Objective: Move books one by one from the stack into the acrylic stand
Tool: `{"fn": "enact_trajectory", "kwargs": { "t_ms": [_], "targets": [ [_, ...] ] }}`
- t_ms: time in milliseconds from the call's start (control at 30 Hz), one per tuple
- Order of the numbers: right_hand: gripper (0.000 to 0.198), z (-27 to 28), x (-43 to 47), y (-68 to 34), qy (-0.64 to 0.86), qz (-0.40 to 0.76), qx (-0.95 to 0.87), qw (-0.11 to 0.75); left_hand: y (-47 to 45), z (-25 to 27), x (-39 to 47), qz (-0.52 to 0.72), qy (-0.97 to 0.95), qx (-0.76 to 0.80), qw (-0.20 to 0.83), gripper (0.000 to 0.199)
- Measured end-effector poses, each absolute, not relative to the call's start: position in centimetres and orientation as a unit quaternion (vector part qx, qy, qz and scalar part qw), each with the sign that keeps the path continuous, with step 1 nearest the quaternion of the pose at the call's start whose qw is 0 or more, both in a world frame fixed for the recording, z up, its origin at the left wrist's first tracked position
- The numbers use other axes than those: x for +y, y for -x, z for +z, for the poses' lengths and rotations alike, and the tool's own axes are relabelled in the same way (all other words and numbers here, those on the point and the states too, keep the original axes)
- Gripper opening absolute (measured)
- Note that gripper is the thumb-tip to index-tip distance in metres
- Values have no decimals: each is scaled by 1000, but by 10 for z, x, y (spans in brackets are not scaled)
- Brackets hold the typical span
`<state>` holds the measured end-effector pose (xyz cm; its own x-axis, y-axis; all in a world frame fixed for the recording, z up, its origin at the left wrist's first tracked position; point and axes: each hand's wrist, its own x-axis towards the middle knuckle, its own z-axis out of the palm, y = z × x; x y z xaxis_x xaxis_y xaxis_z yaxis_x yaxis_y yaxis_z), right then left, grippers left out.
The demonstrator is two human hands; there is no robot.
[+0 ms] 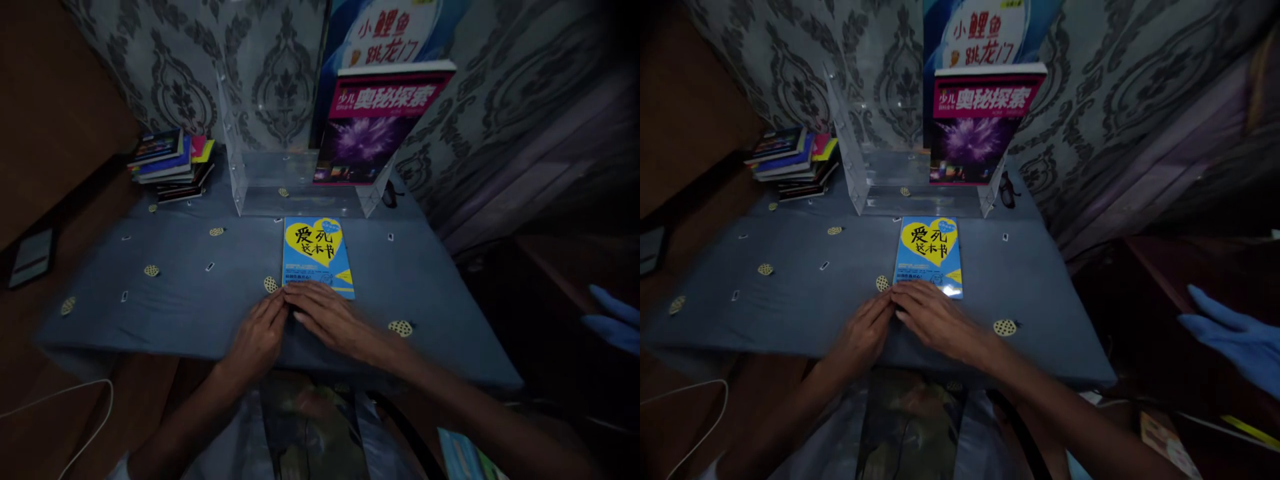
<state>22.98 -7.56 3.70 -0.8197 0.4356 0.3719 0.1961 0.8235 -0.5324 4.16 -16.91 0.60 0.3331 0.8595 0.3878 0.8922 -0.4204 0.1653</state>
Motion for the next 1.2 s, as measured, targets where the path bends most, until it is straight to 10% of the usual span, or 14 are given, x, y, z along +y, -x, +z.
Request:
{"fn": "enact_trajectory", "kwargs": {
  "t_ms": [1200],
  "targets": [
    [40,-3,102,-222,319,164,-904,231,-40,3,-159,-267,803,-526,84,43]
  ]
}}
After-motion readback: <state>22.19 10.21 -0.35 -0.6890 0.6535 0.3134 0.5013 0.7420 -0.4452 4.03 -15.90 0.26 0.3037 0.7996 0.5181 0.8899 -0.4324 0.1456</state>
